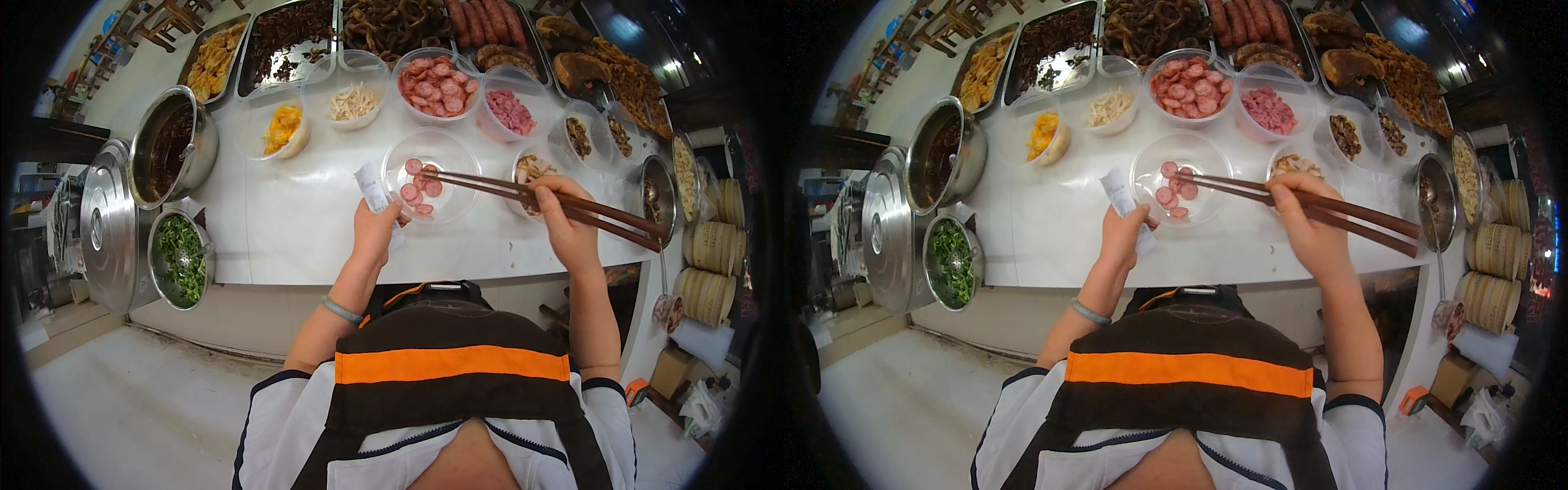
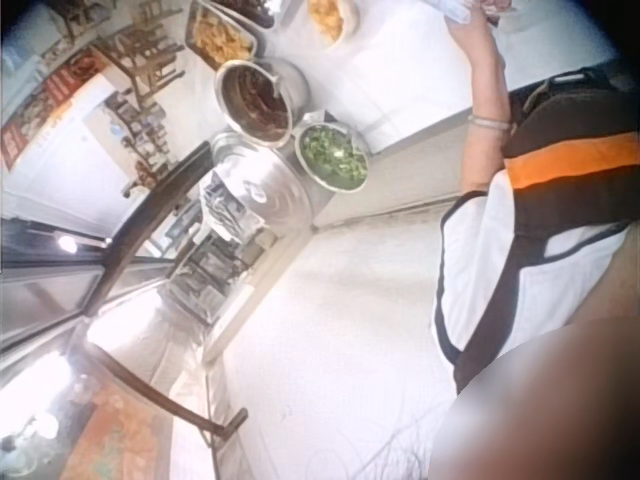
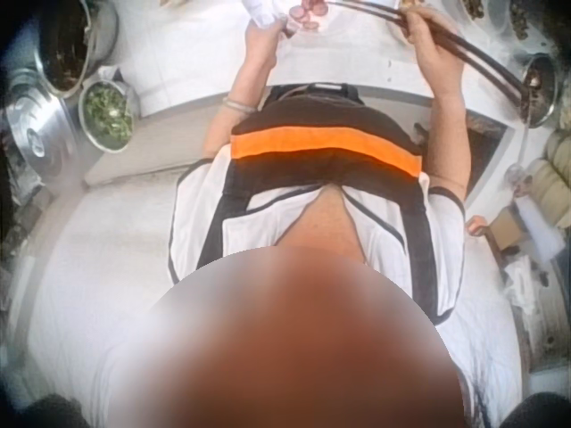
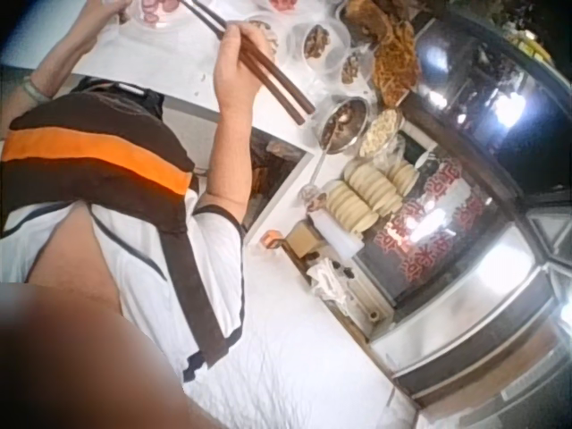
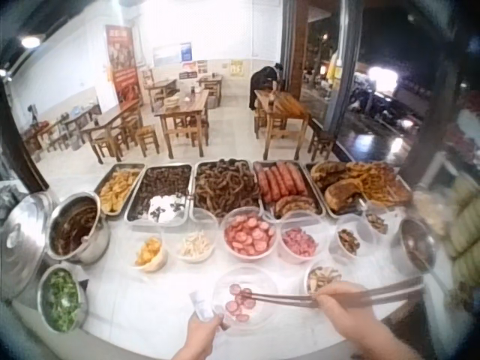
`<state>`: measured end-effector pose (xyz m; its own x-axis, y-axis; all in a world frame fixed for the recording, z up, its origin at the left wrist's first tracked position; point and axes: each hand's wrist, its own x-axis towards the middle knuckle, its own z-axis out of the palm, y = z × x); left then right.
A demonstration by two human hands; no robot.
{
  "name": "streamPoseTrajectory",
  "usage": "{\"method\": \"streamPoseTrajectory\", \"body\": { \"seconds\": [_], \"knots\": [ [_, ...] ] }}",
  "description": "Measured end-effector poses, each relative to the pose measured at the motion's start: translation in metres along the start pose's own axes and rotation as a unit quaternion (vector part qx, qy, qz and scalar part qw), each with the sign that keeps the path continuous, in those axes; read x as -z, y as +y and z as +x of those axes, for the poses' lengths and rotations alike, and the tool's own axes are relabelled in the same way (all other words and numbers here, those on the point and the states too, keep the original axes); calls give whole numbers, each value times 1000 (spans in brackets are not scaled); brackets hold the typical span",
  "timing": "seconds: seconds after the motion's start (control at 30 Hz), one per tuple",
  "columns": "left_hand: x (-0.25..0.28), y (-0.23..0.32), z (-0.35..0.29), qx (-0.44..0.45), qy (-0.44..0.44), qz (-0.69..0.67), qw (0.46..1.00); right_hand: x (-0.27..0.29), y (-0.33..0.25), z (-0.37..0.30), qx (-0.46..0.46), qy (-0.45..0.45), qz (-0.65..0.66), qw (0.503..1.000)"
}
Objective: The person assembles a noodle bowl by adding sliced sausages, fried items, and chopped greens into a plastic container, then adds various sauces and broth. The person uses chopsticks and a ladle to handle the ingredients and liquids, and places a receipt on the finished bowl.
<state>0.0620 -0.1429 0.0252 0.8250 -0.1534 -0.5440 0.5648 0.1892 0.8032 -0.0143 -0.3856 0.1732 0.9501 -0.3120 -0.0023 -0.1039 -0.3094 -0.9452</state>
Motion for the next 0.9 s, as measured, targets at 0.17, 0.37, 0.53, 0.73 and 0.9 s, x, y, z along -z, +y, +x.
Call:
{"method": "streamPoseTrajectory", "body": {
  "seconds": [0.17,0.37,0.53,0.73,0.9],
  "knots": [
    [2,2,1,-10,-10,7,1000,13,1,-15,16,41,27,999],
    [-4,0,3,-21,9,26,999,3,4,-21,7,31,-20,999],
    [-5,-1,6,-26,2,28,999,6,-4,-23,28,-27,-134,990],
    [-4,-6,9,-42,13,29,999,25,1,-45,-17,76,51,996],
    [-3,-10,8,-42,19,60,997,45,16,-71,-27,121,75,989]
  ]
}}
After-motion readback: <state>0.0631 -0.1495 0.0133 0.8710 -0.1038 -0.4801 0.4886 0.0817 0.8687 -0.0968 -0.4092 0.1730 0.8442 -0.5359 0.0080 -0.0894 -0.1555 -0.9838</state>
